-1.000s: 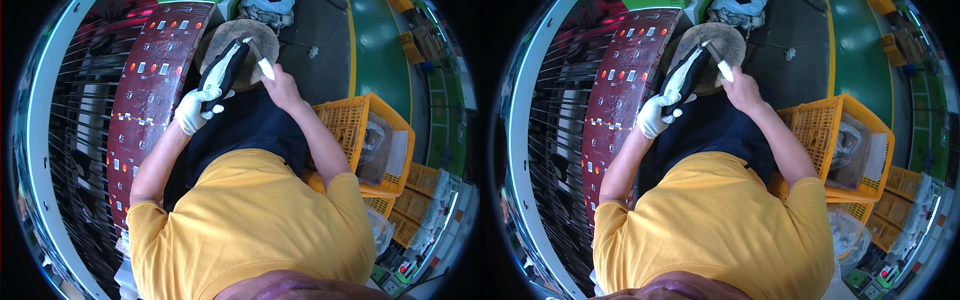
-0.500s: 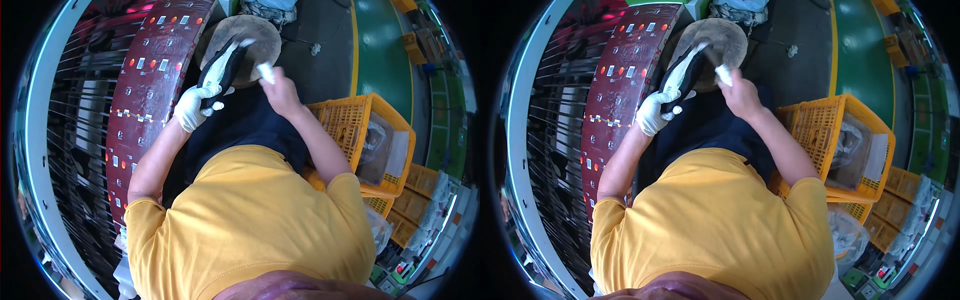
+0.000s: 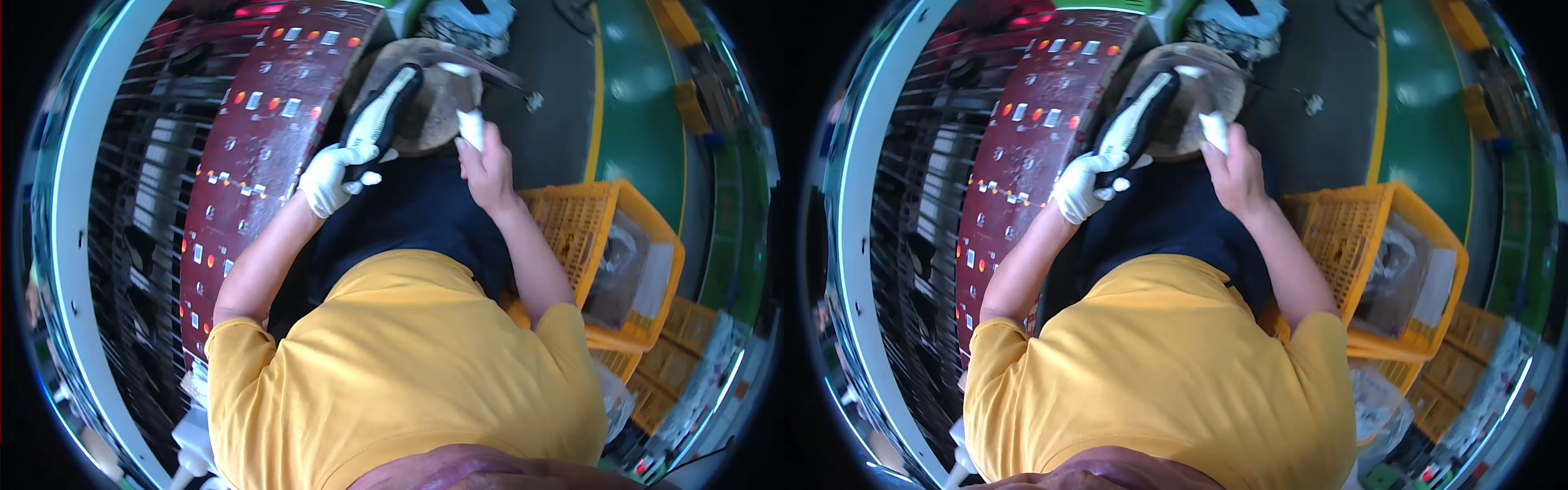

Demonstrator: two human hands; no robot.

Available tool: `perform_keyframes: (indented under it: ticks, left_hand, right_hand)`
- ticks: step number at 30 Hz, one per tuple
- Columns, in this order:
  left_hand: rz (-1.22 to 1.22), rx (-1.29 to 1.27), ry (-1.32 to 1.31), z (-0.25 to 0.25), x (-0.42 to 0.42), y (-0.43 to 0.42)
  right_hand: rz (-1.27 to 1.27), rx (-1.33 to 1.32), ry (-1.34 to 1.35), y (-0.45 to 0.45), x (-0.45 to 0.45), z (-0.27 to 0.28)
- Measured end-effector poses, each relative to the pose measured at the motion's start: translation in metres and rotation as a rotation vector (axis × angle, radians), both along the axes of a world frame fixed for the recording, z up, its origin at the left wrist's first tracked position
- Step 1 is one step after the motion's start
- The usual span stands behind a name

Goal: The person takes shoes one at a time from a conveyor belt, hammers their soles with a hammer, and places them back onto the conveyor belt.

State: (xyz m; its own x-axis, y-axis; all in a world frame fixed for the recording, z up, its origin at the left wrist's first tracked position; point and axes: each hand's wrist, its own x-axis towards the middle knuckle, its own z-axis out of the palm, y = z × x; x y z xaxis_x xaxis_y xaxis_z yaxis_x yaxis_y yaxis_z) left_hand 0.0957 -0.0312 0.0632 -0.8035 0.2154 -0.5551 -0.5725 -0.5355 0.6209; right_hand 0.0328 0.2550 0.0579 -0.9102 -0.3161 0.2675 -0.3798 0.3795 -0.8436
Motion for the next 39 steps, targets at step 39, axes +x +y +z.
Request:
perform_keyframes:
  ticks: [39]
  left_hand:
    - [1.183, -0.181, 0.006, -0.039, 0.135, -0.376]
  right_hand:
    - [-0.131, 0.036, -0.671, -0.004, -0.044, -0.118]
